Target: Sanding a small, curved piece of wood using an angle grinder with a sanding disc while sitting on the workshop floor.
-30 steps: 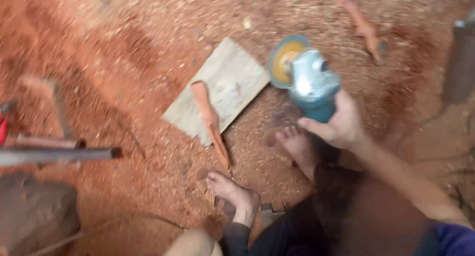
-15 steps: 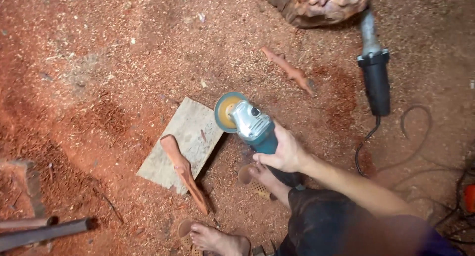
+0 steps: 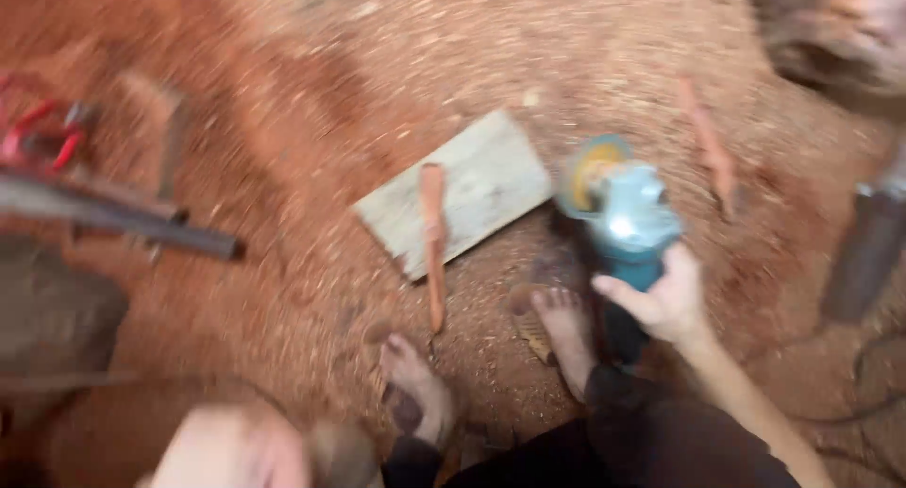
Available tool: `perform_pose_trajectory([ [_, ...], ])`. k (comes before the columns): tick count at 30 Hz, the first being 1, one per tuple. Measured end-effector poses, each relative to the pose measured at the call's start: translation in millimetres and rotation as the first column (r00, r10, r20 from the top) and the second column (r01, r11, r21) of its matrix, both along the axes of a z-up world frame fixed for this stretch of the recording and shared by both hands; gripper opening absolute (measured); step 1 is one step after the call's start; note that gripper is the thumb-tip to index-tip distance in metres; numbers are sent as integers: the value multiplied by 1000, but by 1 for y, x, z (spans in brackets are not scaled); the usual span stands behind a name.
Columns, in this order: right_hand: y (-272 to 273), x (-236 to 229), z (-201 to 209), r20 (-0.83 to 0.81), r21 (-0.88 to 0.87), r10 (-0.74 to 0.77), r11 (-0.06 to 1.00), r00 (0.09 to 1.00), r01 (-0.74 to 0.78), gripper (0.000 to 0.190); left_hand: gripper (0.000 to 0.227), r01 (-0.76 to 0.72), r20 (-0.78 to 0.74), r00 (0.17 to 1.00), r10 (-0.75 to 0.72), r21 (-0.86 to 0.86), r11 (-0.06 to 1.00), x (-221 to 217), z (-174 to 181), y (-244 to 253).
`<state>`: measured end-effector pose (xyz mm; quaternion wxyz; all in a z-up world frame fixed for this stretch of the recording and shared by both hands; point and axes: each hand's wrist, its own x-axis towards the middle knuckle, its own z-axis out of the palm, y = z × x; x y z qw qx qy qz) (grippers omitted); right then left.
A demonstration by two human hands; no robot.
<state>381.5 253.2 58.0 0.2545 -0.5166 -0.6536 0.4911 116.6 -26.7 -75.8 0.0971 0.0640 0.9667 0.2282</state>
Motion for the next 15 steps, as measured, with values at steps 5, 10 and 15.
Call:
perform_pose_trajectory([
  [5, 6, 13, -19, -252, -285, -26, 957, 967, -49, 53, 38, 759, -188, 651, -735, 167, 629, -105, 207, 251],
  [10, 17, 7, -41, -671, -487, -182, 839, 719, -242, 69, 57, 839, 301, 538, -787, -96, 536, -109, 108, 277],
  [15, 14, 3, -46, -711, -504, -173, 801, 681, -323, 69, 36, 491, 559, 518, -648, 427, 760, -124, 162, 279],
])
